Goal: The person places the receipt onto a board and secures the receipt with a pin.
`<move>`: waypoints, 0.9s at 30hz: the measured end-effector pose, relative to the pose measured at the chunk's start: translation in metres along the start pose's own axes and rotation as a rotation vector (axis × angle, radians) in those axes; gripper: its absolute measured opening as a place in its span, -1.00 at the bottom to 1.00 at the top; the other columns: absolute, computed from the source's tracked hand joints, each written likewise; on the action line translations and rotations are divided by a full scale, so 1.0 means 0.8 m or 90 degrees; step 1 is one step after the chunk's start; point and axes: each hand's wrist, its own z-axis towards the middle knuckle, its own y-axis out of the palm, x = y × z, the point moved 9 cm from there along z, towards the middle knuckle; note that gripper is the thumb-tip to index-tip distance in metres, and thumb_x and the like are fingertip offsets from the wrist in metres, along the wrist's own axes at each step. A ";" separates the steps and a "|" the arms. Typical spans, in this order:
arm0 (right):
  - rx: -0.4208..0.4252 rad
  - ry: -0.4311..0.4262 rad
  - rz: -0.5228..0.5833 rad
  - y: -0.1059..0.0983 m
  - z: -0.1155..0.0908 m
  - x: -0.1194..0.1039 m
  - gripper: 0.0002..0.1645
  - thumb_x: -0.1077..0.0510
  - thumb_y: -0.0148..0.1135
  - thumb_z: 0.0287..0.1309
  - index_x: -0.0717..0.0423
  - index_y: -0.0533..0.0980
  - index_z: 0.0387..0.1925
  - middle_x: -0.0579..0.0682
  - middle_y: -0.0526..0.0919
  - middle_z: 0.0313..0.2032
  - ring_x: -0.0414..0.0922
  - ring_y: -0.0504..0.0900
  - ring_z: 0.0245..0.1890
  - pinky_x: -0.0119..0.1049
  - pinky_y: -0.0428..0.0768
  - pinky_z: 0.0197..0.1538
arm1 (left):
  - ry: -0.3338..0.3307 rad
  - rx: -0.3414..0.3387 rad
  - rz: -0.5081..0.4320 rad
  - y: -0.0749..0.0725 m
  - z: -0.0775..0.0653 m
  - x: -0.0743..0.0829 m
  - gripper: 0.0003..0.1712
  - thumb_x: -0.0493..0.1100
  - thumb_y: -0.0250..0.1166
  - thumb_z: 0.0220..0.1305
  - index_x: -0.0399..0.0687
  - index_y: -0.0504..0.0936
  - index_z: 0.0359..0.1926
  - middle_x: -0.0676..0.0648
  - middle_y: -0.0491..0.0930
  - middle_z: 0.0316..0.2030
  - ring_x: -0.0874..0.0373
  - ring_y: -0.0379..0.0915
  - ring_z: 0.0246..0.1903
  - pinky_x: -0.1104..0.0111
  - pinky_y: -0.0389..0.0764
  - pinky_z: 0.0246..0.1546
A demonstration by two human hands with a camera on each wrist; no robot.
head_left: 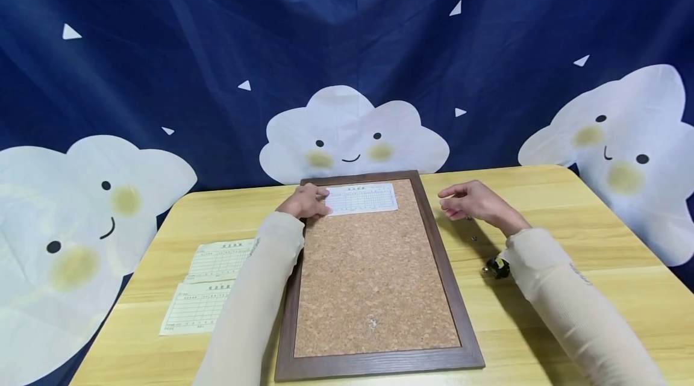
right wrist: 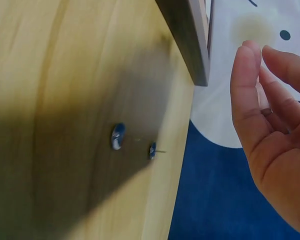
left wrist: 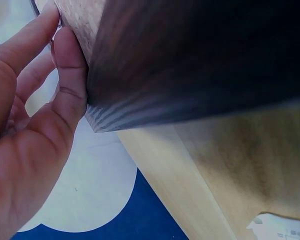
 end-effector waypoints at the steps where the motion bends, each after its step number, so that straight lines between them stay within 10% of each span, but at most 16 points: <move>1: 0.000 0.000 0.001 -0.001 -0.001 0.001 -0.49 0.32 0.17 0.37 0.61 0.35 0.22 0.22 0.70 -0.20 -0.10 0.71 -0.30 -0.21 0.70 -0.15 | 0.002 -0.001 -0.001 0.000 0.000 0.000 -0.32 -0.16 0.37 0.33 -0.06 0.39 0.43 -0.23 0.18 0.46 0.07 0.56 -0.14 0.25 0.50 0.03; 16: 0.014 0.016 -0.010 -0.020 -0.010 0.025 -0.51 0.32 0.15 0.39 0.61 0.35 0.20 0.18 0.70 -0.27 -0.09 0.71 -0.32 -0.19 0.70 -0.13 | 0.009 -0.006 0.012 -0.001 0.000 0.001 -0.32 -0.12 0.35 0.34 -0.06 0.38 0.44 -0.22 0.11 0.49 0.00 0.23 0.29 0.18 0.34 0.24; 27: 0.023 0.036 -0.009 -0.028 -0.016 0.042 -0.54 0.31 0.15 0.39 0.62 0.37 0.16 0.16 0.70 -0.25 -0.15 0.70 -0.35 -0.26 0.70 -0.20 | 0.007 -0.003 -0.001 -0.002 0.000 0.000 -0.32 -0.14 0.37 0.32 -0.07 0.40 0.42 -0.23 0.17 0.46 0.02 0.40 0.10 0.21 0.40 0.15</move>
